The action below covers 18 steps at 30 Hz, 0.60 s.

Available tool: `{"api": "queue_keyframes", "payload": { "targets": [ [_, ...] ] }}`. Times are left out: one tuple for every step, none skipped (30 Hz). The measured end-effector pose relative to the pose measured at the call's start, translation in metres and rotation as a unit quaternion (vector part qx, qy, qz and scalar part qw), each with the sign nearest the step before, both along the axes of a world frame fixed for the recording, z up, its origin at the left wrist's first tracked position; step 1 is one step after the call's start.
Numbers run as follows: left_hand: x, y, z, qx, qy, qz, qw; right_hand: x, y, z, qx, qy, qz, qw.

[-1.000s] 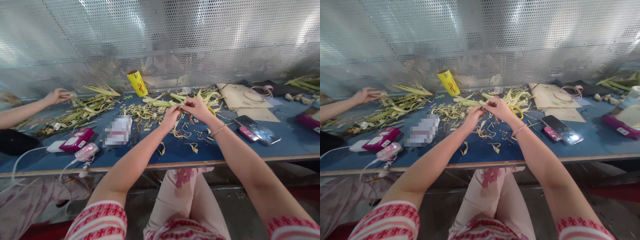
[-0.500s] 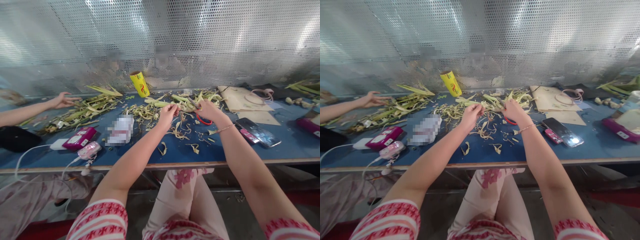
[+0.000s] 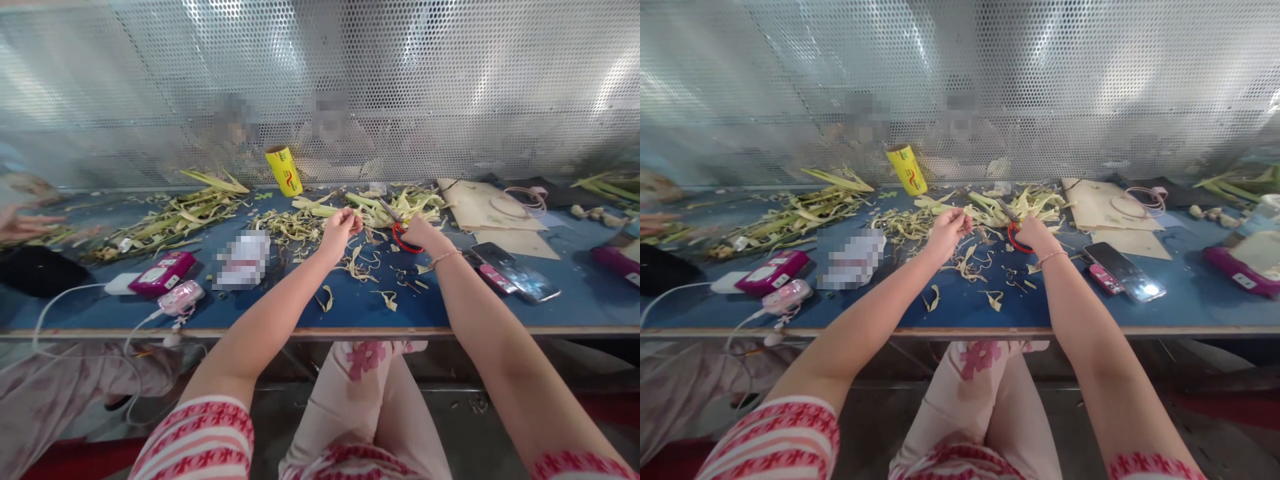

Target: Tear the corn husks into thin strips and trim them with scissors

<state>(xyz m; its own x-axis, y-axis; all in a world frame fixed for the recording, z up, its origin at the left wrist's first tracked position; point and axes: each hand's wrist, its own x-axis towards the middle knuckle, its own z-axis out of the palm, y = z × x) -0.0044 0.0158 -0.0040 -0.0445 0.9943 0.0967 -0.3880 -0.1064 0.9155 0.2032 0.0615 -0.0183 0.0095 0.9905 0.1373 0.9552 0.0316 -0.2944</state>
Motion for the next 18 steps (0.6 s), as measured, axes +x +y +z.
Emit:
{"api": "queue_keyframes", "payload": {
  "targets": [
    [-0.001,0.0,0.001,-0.017,-0.019,0.0,1.0,-0.001,0.0,0.002,-0.014,-0.008,-0.03,0.999],
    [-0.003,0.001,0.002,-0.033,-0.037,0.001,0.999,-0.002,-0.001,0.004,-0.017,-0.012,-0.05,0.999],
    [-0.004,0.002,0.003,-0.046,-0.054,0.002,0.997,-0.003,-0.003,0.007,-0.014,-0.012,-0.06,0.998],
    [-0.006,0.003,0.003,-0.054,-0.07,0.003,0.996,-0.003,-0.005,0.01,0.0,-0.01,-0.059,0.998],
    [-0.008,0.005,0.004,-0.061,-0.085,0.004,0.994,-0.004,-0.007,0.013,0.013,-0.005,-0.053,0.998],
    [-0.009,0.006,0.004,-0.066,-0.099,0.007,0.993,-0.005,-0.009,0.017,0.023,0.001,-0.05,0.998],
    [-0.011,0.008,0.004,-0.072,-0.111,0.012,0.991,-0.006,-0.011,0.02,0.03,0.008,-0.042,0.999],
    [-0.012,0.01,0.005,-0.076,-0.121,0.018,0.99,-0.007,-0.014,0.023,0.041,0.019,-0.035,0.998],
    [-0.014,0.012,0.005,-0.079,-0.129,0.027,0.988,-0.009,-0.016,0.026,0.056,0.031,-0.027,0.998],
    [-0.015,0.013,0.005,-0.079,-0.135,0.034,0.987,-0.011,-0.018,0.029,0.07,0.042,-0.018,0.996],
    [-0.016,0.014,0.005,-0.075,-0.14,0.04,0.986,-0.014,-0.021,0.031,0.084,0.05,-0.01,0.995],
    [-0.018,0.015,0.005,-0.071,-0.145,0.043,0.986,-0.018,-0.023,0.032,0.095,0.053,0.002,0.994],
    [-0.018,0.016,0.004,-0.069,-0.15,0.045,0.985,-0.021,-0.025,0.032,0.099,0.052,0.019,0.994],
    [-0.019,0.016,0.004,-0.07,-0.155,0.046,0.984,-0.025,-0.027,0.032,0.097,0.047,0.039,0.993],
    [-0.019,0.017,0.004,-0.075,-0.159,0.048,0.983,-0.028,-0.029,0.031,0.093,0.041,0.059,0.993],
    [-0.019,0.017,0.004,-0.079,-0.163,0.049,0.982,-0.032,-0.031,0.029,0.09,0.031,0.077,0.992],
    [-0.019,0.017,0.003,-0.082,-0.165,0.048,0.982,-0.035,-0.032,0.026,0.094,0.02,0.091,0.991],
    [-0.019,0.017,0.003,-0.083,-0.165,0.048,0.982,-0.037,-0.033,0.023,0.102,0.008,0.105,0.989]
  ]
}}
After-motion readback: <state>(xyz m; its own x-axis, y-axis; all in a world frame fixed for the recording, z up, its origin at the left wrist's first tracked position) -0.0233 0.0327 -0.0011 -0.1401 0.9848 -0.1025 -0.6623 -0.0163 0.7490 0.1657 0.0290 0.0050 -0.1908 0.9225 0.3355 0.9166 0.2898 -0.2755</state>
